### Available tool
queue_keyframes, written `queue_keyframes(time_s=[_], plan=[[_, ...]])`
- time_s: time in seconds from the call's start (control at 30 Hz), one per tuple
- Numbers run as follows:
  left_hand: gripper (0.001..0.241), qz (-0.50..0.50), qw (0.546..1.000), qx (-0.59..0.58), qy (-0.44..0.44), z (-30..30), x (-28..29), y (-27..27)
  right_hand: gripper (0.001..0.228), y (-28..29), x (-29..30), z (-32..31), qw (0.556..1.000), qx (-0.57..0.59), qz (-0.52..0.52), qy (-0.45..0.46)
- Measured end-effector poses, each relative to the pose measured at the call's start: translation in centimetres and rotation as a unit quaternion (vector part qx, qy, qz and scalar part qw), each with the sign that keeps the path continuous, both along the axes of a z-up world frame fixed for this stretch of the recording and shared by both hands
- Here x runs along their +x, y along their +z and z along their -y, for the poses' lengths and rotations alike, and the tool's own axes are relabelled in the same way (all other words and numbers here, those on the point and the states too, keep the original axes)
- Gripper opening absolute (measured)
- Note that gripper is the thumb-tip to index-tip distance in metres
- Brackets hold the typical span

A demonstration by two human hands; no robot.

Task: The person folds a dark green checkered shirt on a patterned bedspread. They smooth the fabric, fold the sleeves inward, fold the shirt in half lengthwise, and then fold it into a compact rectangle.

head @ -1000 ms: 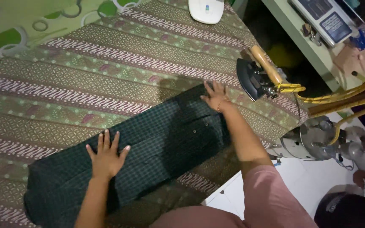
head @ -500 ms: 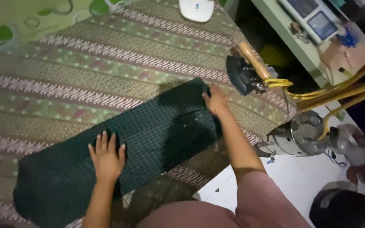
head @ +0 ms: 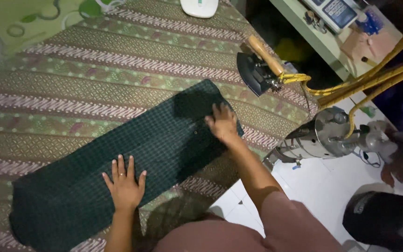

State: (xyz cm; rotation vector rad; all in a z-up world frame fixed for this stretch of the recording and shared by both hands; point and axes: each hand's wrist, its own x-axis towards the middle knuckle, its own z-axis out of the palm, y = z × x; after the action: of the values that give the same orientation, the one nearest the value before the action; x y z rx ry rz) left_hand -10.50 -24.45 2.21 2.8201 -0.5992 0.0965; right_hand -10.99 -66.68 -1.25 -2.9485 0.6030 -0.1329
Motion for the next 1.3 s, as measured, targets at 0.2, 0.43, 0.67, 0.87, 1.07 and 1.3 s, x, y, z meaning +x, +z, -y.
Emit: queue_keyframes(time_s=[0.2,0.43,0.67,0.87,1.07,1.3], plan=[[0.073,0.063,0.998,0.004,-0.003,0.2,-0.7,0.2,0.059,3.5,2.6,-0.5,0.950,0.058,0.232,0.199],[0.055,-0.008,0.993,-0.064,0.096,-2.7,2.8,-3.1,0.071,1.9,-1.3,-0.1,0.993,0.094,0.063,0.029],[0.023,-0.062,0.988,-0.027,0.139,-5.9,6.6,-5.9,0.020,-1.3,-2.4,0.7,0.988,0.123,0.088,-0.009],[0.014,-0.089,0.974,-0.172,0.114,-6.3,5.6,-1.3,0.019,3.4,-4.6,0.8,0.892,0.398,0.208,-0.054],[0.042,0.095,0.970,-0.134,0.179,-2.8,5.0,0.0,0.020,6.5,-2.0,-0.5,0.954,0.203,0.204,-0.087],[0.052,0.122,0.987,-0.083,0.068,1.1,-0.2,2.2,0.052,6.9,-0.7,-11.5,0.967,0.063,0.220,0.115]])
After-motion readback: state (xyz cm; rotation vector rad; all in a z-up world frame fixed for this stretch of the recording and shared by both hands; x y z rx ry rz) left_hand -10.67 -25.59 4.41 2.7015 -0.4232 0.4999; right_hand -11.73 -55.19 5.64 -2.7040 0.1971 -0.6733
